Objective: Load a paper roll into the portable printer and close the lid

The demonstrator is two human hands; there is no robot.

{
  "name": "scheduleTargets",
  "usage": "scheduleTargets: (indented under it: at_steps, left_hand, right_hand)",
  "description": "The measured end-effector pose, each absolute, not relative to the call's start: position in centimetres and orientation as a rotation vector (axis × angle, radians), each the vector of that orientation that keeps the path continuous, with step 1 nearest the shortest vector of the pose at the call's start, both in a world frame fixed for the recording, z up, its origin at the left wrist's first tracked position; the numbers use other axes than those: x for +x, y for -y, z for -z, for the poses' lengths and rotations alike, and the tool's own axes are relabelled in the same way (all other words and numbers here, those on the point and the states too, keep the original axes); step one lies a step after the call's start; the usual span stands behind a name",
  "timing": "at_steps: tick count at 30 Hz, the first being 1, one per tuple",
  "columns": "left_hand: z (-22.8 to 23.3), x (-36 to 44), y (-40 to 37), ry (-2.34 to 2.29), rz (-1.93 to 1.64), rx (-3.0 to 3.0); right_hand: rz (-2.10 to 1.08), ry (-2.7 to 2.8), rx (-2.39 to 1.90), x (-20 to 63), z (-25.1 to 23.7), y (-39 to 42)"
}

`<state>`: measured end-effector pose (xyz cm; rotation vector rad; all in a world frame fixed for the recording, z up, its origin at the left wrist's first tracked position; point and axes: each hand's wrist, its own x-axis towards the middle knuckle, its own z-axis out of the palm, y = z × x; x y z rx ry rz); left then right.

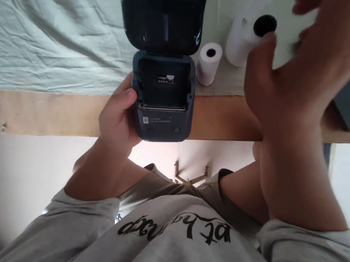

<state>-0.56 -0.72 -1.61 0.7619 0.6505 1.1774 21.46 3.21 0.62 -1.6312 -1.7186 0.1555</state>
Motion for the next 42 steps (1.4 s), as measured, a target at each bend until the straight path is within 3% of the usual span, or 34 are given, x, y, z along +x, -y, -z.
scheduleTargets:
  at_steps: [4, 10, 16, 21, 27, 39, 42]
  left_hand:
    - [1.65, -0.57, 0.67, -0.628, -1.136, 0.778]
    - [1.68, -0.64, 0.73, -0.688, -1.134, 0.799]
    - [1.55, -0.66, 0.72, -0.744, -1.114, 0.846]
    - [1.54, -0.68, 0.75, -0.696, -1.122, 0.827]
    - [1.59, -0.64, 0.77, -0.684, -1.128, 0.797]
    - [1.64, -0.73, 0.7, -0.708, -1.125, 0.814]
    - [1.63, -0.69, 0.69, -0.71, -1.128, 0.807]
  right_hand:
    - [-0.102, 2.079, -1.702, 21.55, -0.63, -4.18]
    - [-0.157, 2.038, -1.631, 21.1, -0.67, -3.78]
    - [-0.052, 2.035, -1.911, 21.19, -0.81, -3.83]
    - [-0.255, 2.035, -1.643, 21.22, -0.76, -3.83]
    - [-0.114, 2.083, -1.726, 21.13, -0.71, -3.81]
    - [-0.342, 2.105, -1.586, 21.02, -0.87, -3.61]
    - [-0.25, 2.122, -1.575, 20.95, -0.86, -3.61]
